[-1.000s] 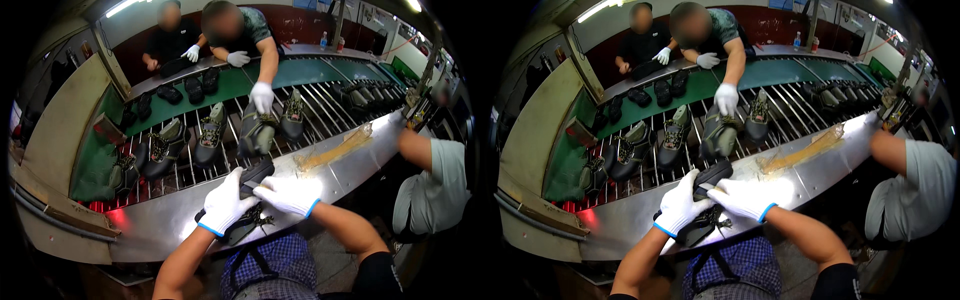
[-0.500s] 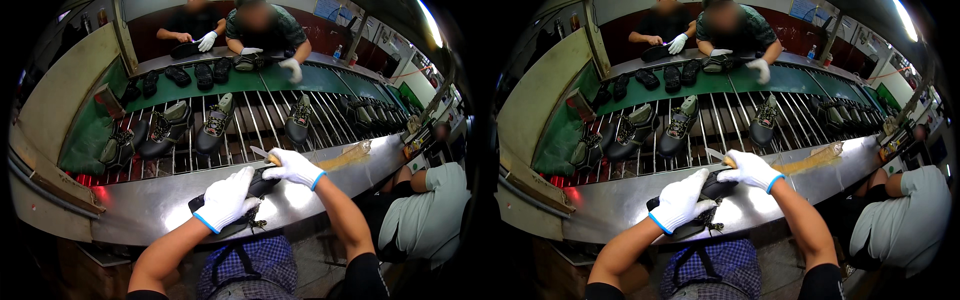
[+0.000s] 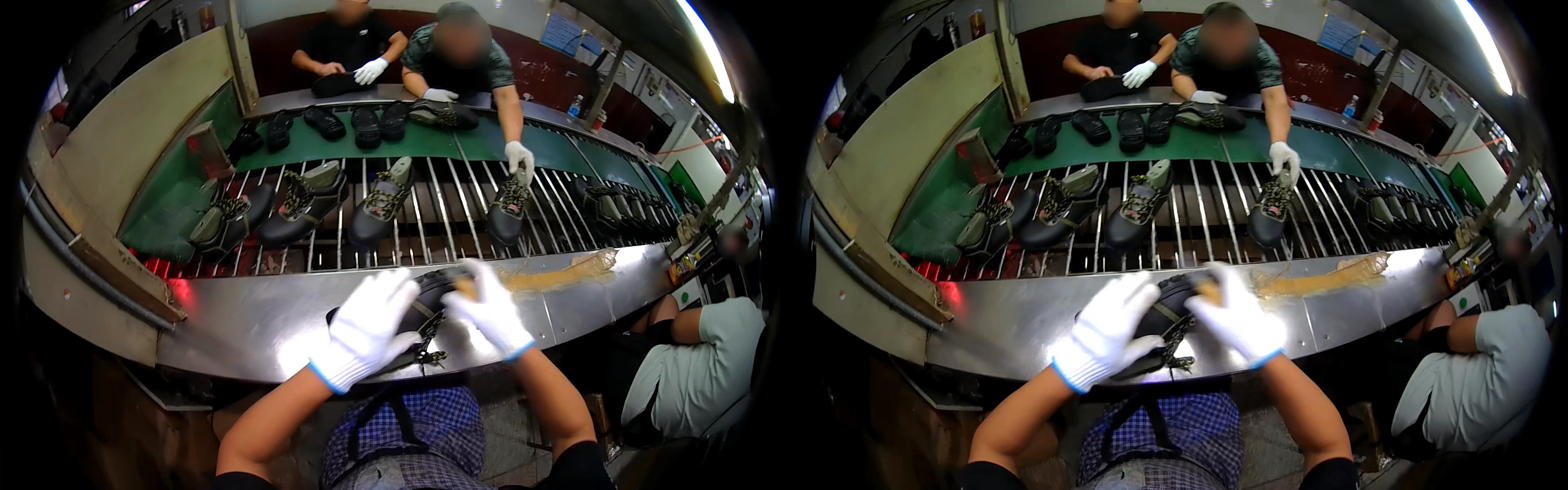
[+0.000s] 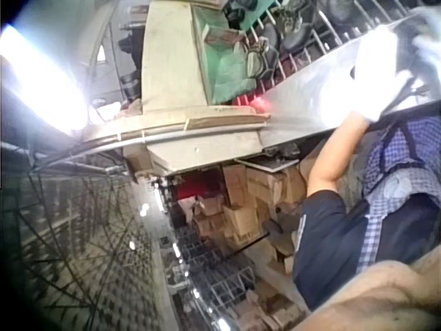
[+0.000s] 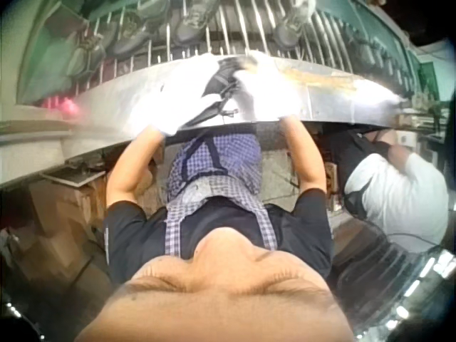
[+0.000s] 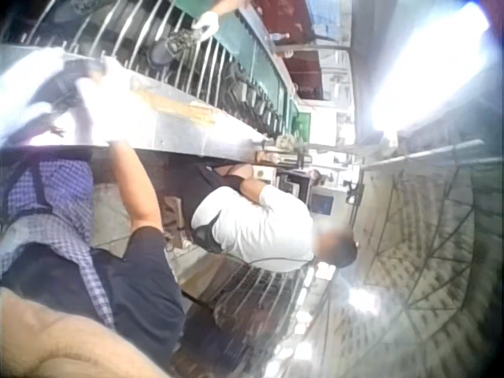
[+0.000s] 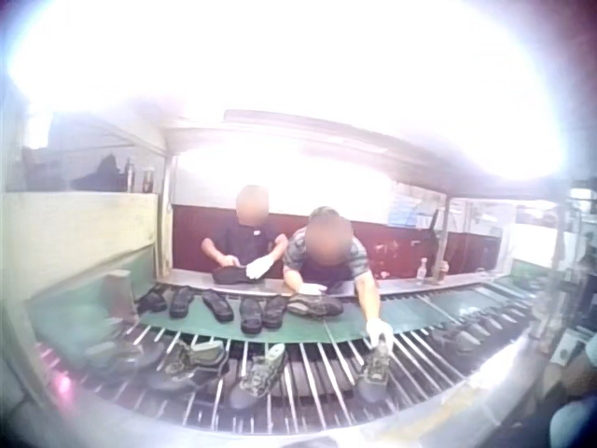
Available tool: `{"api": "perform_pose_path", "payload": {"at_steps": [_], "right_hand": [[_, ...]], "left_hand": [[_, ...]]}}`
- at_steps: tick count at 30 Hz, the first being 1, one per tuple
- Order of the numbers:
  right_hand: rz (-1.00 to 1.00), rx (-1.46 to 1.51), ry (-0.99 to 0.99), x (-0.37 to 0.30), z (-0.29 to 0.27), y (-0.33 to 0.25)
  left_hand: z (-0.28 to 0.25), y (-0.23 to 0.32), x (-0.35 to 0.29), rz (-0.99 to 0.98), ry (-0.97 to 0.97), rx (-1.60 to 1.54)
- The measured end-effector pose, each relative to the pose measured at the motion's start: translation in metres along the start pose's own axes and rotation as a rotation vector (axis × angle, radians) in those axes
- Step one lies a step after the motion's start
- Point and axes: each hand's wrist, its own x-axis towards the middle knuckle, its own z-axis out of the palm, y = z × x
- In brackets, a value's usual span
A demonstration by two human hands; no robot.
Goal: The person trims excess material from the edges of shoe soles using a small knife, handling one shoe at a time and rotating them to reach all sides. The person places trimmed shoes onto a conveyor belt.
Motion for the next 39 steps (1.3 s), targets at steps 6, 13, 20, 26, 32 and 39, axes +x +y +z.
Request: {"api": "perform_pose_path", "payload": {"at_steps": [6, 13, 20, 26, 32, 39], "right_hand": [[-0.046, -0.060, -0.022, -0.078, 0.006, 0.033], [-0.306, -0.375, -0.361, -0.052, 0.020, -0.077], [-0.259, -0.598, -0.269, -0.051, 0.008, -0.093], [-0.434, -0.249, 0.031, -0.044, 0.019, -0.074], [-0.311, -0.336, -0.376, -0.054, 0.022, -0.023], [0.340, 0.220, 0.458, -0.053, 0.044, 0.065]], "left_hand": [[-0.016, -0.034, -0.146, -0.467, 0.008, 0.038], [-0.007, -0.034, -0.098, -0.459, -0.104, -0.094], [-0.021, -0.029, -0.038, -0.345, -0.387, -0.066], [-0.011, -0.032, -0.040, -0.212, -0.321, -0.053], [-0.019, -0.029, -0.034, -0.139, -0.333, 0.010], [0.003, 0.014, 0.076, -0.056, -0.247, 0.061]]}}
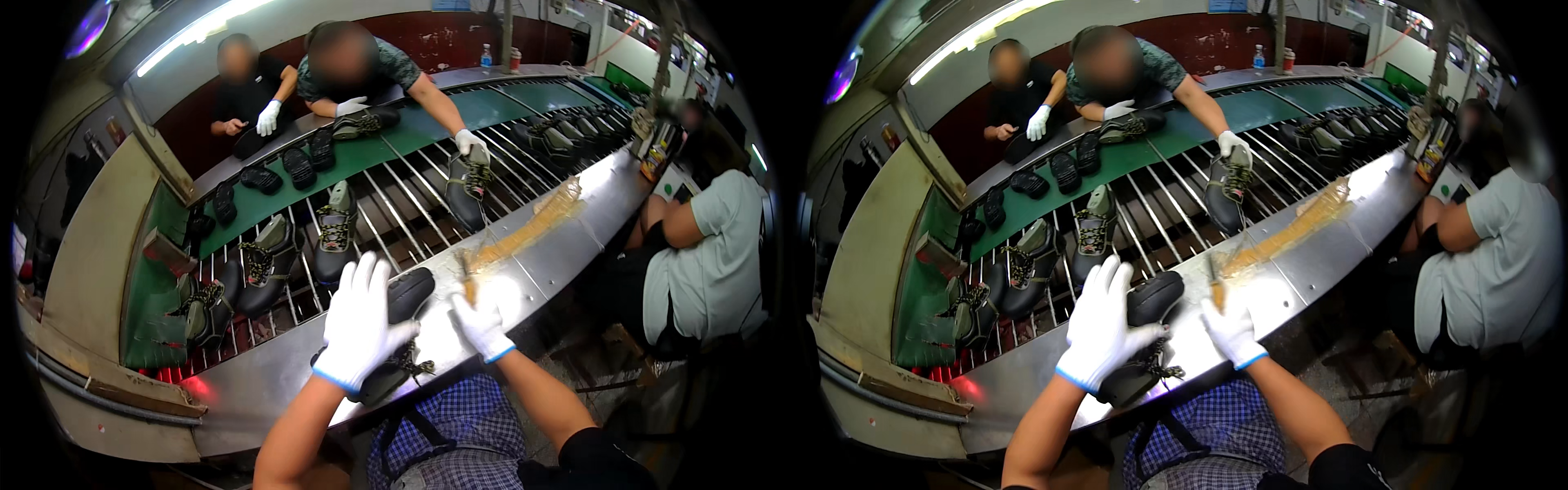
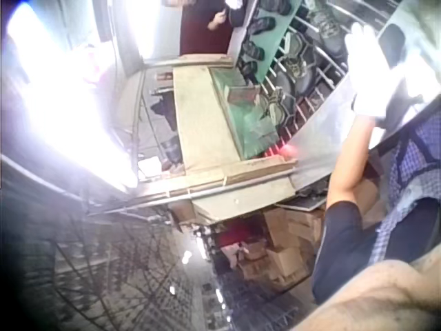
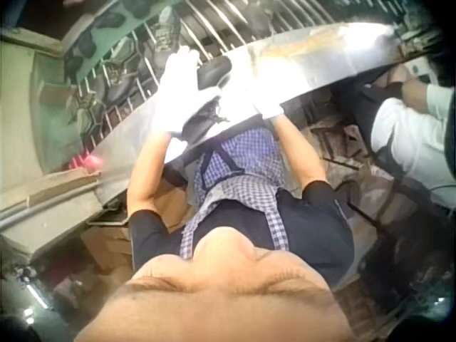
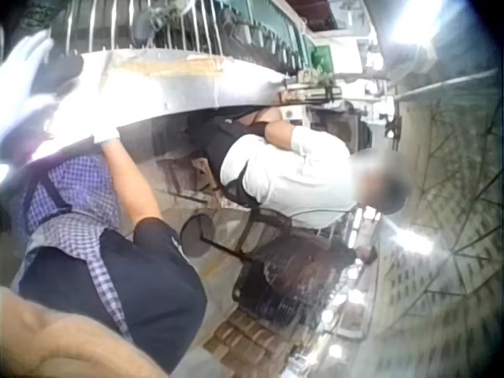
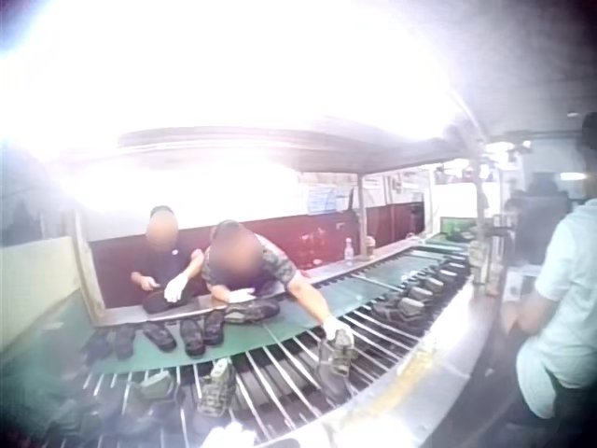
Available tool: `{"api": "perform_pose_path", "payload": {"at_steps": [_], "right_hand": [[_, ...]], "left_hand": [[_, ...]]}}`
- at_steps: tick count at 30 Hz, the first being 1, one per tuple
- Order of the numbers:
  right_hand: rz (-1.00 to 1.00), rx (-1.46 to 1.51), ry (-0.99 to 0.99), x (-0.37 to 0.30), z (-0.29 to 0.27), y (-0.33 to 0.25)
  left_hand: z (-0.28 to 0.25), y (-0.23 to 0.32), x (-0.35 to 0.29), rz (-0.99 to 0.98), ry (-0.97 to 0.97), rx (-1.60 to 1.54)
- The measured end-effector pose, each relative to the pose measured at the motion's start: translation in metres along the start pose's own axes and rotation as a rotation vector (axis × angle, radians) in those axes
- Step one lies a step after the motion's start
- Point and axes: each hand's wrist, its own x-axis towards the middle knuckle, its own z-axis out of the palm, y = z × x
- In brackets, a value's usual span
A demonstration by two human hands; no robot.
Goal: The person trims excess material from the edges of shoe soles using a small knife, handling one shoe at a time and rotating them to reach all sides. The person places trimmed shoes onto a conveyor belt.
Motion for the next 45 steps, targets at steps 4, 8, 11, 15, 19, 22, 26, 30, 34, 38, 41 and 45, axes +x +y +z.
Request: {"api": "perform_pose_path", "payload": {"at_steps": [4, 8, 11, 15, 19, 22, 26, 30, 34, 38, 41, 45], "right_hand": [[-0.322, -0.076, -0.034, 0.006, 0.017, 0.018], [-0.154, 0.114, -0.043, 0.013, 0.002, 0.025], [-0.049, 0.359, -0.089, 0.002, -0.007, 0.025], [0.217, 0.406, -0.415, -0.002, 0.002, -0.015], [0.054, 0.096, -0.387, -0.019, 0.036, -0.001], [-0.050, -0.028, -0.411, -0.028, 0.029, 0.002], [-0.340, -0.290, -0.496, -0.050, -0.013, -0.084], [-0.355, -0.627, -0.525, -0.056, -0.052, -0.108], [-0.192, -0.665, -0.559, -0.058, -0.052, -0.111], [-0.059, -0.525, -0.590, -0.055, -0.047, -0.111], [-0.002, -0.425, -0.602, -0.054, -0.037, -0.106], [-0.020, -0.244, -0.523, -0.069, -0.009, -0.078]], "left_hand": [[0.045, -0.003, 0.034, -0.242, -0.357, 0.067], [0.000, 0.019, 0.020, -0.143, -0.176, -0.039], [-0.079, 0.021, -0.026, 0.052, 0.118, -0.205], [-0.103, -0.039, -0.133, -0.180, 0.143, -0.253], [-0.040, -0.079, -0.167, -0.711, -0.311, -0.247], [-0.029, -0.083, -0.175, -0.538, -0.168, -0.273], [-0.036, -0.079, -0.142, -0.251, -0.028, -0.165], [-0.032, -0.046, -0.080, -0.013, -0.133, -0.193], [0.001, -0.025, -0.051, -0.009, -0.187, -0.144], [0.006, -0.011, -0.033, -0.133, -0.422, -0.074], [0.011, -0.012, -0.036, -0.112, -0.394, -0.044], [0.012, -0.013, -0.038, -0.117, -0.326, -0.022]]}}
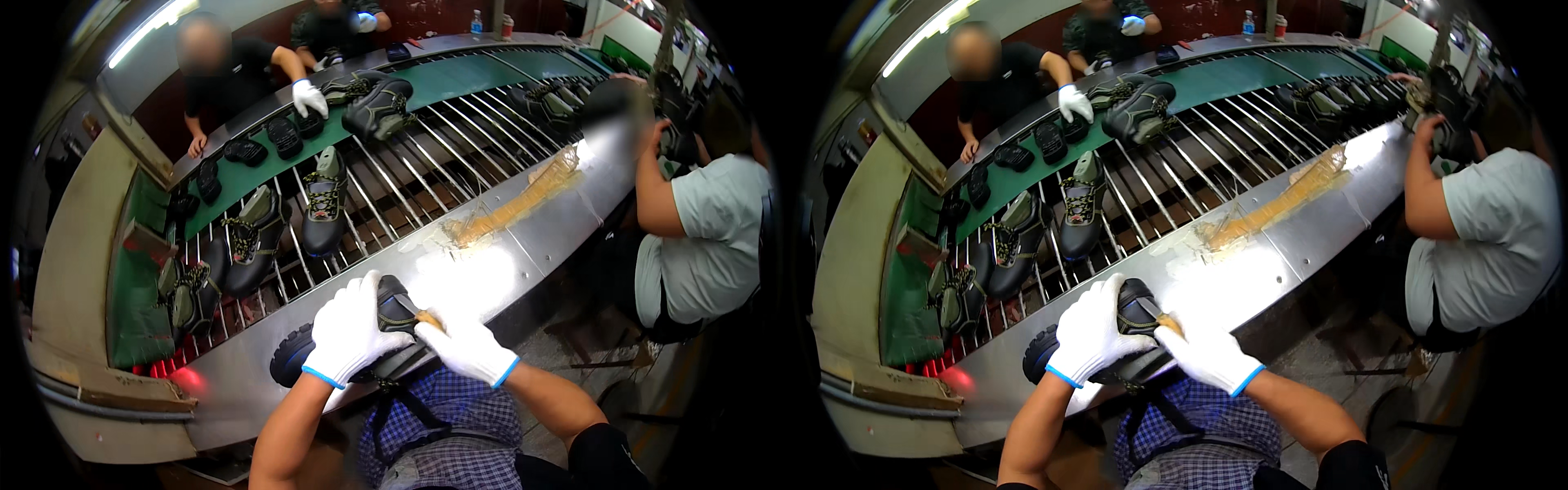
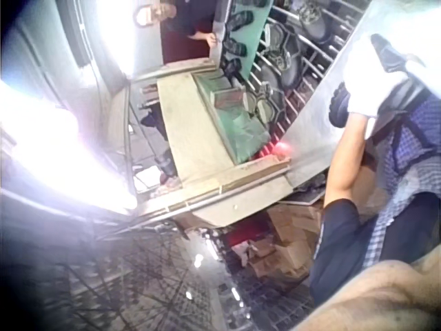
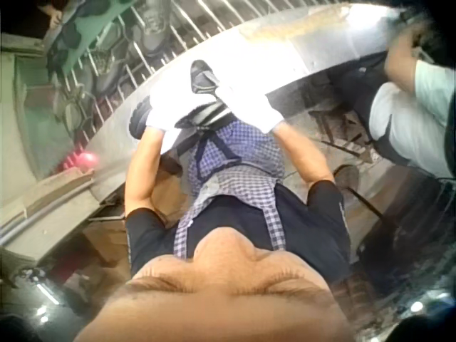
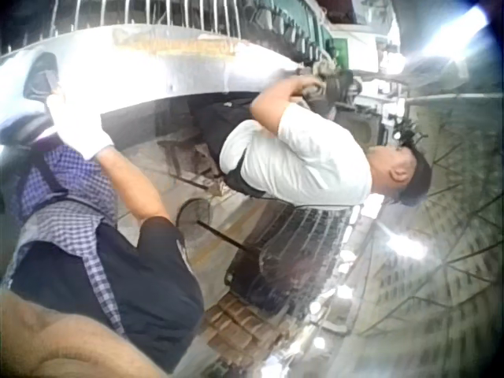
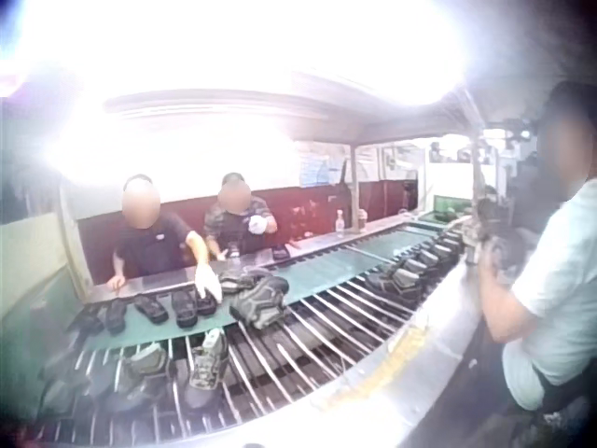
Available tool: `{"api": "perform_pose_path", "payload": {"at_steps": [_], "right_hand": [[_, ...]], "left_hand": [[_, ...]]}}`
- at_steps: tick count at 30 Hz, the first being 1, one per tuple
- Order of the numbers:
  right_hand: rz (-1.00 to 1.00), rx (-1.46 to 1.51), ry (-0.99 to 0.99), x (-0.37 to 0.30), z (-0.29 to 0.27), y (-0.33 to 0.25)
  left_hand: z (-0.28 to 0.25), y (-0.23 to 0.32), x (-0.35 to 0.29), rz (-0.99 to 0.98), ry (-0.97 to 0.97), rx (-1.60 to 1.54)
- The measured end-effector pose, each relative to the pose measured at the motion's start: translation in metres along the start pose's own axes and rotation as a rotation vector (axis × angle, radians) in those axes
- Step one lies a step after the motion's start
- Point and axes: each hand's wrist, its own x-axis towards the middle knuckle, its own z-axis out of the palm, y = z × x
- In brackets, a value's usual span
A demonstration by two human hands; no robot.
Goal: The person trims excess material from the edges of shoe soles using a small knife, handling one shoe at a time and rotating them to reach all sides. The person places trimmed shoes onto a conveyor belt.
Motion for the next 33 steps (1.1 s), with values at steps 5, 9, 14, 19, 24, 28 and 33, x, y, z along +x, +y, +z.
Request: {"api": "perform_pose_path", "payload": {"at_steps": [5, 9, 14, 19, 24, 28, 33], "right_hand": [[-0.313, -0.341, -0.020, -0.022, 0.001, -0.051], [-0.243, -0.295, -0.173, -0.017, -0.002, -0.032], [0.064, -0.049, -0.073, -0.020, -0.026, 0.007], [0.134, 0.054, -0.109, -0.017, -0.021, 0.012], [0.029, 0.023, -0.041, -0.002, -0.006, 0.000], [-0.057, -0.270, -0.164, -0.027, 0.001, -0.042], [-0.145, -0.006, 0.077, -0.024, -0.011, 0.016]], "left_hand": [[0.024, -0.007, -0.006, 0.110, 0.168, 0.045], [0.029, -0.011, -0.008, 0.176, 0.226, 0.075], [0.004, -0.007, 0.002, 0.135, 0.027, 0.094], [-0.007, 0.003, 0.029, 0.056, -0.217, 0.079], [0.000, -0.003, 0.033, 0.121, -0.218, 0.065], [0.014, -0.015, 0.024, 0.142, -0.101, 0.061], [0.002, -0.016, 0.005, 0.276, -0.024, 0.027]]}}
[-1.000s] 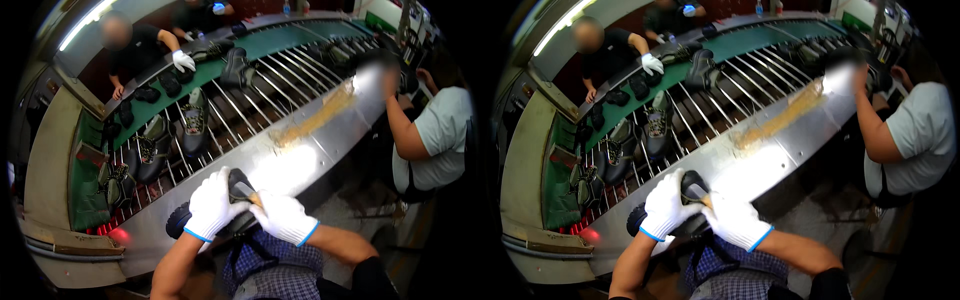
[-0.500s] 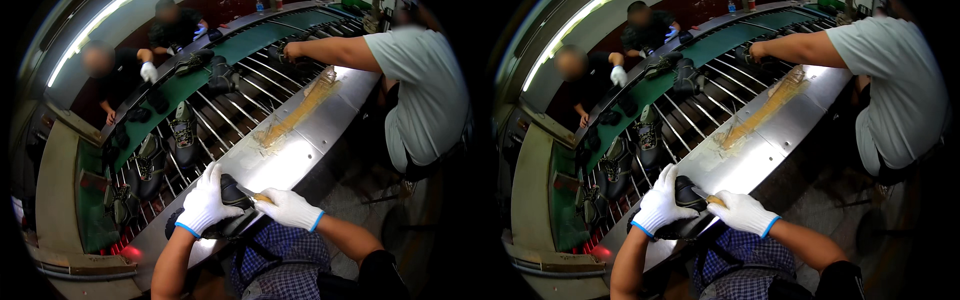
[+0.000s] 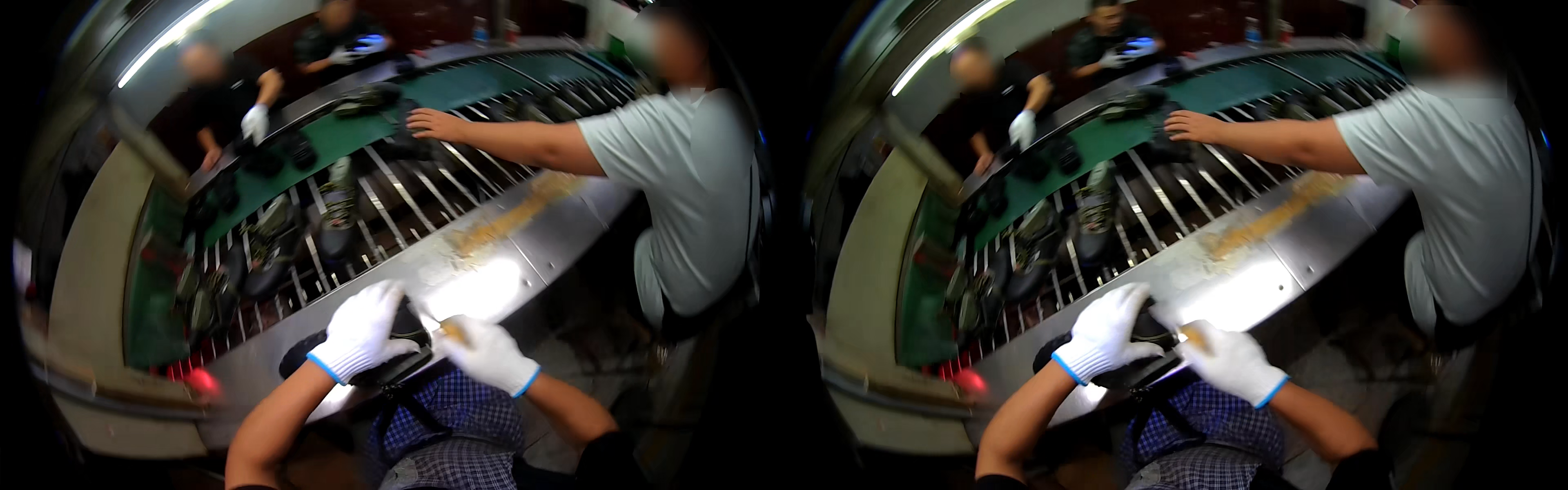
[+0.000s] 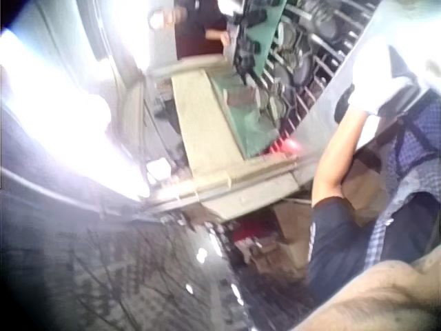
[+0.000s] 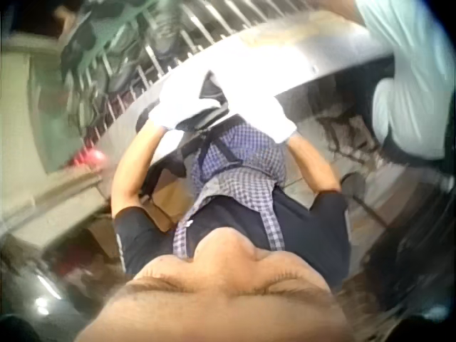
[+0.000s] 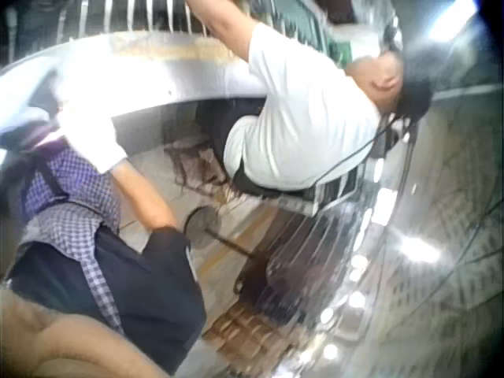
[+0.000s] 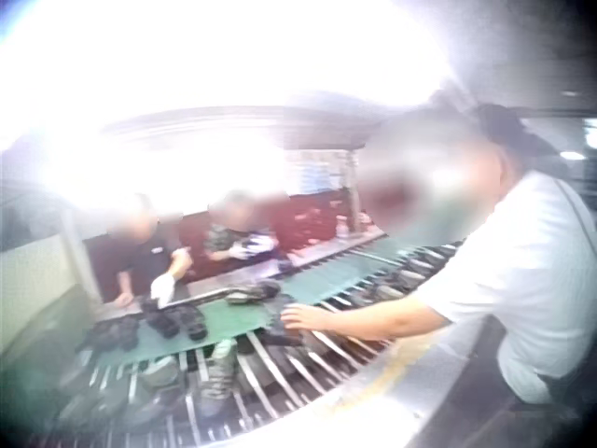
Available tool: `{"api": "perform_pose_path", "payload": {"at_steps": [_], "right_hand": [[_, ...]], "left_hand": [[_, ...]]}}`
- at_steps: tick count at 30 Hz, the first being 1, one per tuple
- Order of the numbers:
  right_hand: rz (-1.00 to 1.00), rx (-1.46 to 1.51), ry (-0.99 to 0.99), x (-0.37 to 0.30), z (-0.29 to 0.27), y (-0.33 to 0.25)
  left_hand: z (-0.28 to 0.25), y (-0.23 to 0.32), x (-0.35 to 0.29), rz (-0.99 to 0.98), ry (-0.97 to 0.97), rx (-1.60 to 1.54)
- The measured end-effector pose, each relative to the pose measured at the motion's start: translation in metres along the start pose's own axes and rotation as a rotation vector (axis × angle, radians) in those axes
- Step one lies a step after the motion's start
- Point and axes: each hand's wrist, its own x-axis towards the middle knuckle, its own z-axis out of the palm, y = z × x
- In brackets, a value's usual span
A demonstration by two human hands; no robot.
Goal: The person trims excess material from the edges of shoe soles using a small knife, handling one shoe at a time and rotating them to reach all sides. The person places trimmed shoes onto a conveyor belt.
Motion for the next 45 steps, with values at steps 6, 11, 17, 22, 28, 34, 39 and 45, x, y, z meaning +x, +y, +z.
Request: {"api": "perform_pose_path", "payload": {"at_steps": [6, 11, 17, 22, 28, 34, 39, 45], "right_hand": [[0.110, -0.172, 0.000, -0.009, -0.021, 0.001], [-0.002, -0.190, -0.261, 0.011, 0.005, -0.055], [-0.559, -0.038, 0.201, 0.036, 0.039, -0.087], [-0.506, -0.331, -0.319, 0.028, 0.050, -0.077], [-0.025, -0.512, 0.175, 0.071, -0.013, 0.022], [-0.430, -0.507, 0.254, 0.102, 0.003, 0.029], [-0.276, 0.044, -0.133, 0.095, 0.075, 0.004], [-0.486, 0.259, -0.032, 0.057, 0.081, -0.022]], "left_hand": [[-0.049, -0.039, -0.056, -0.004, 0.089, -0.104], [-0.036, -0.073, -0.125, -0.307, 0.130, -0.286], [-0.011, -0.064, -0.112, -0.364, 0.246, -0.322], [0.002, -0.057, -0.132, -0.232, 0.405, -0.281], [-0.001, -0.057, -0.139, -0.126, 0.504, -0.299], [-0.001, -0.028, -0.137, -0.159, 0.661, -0.191], [0.080, 0.076, -0.153, -0.271, 0.546, -0.103], [0.061, 0.050, -0.152, -0.221, 0.783, 0.129]]}}
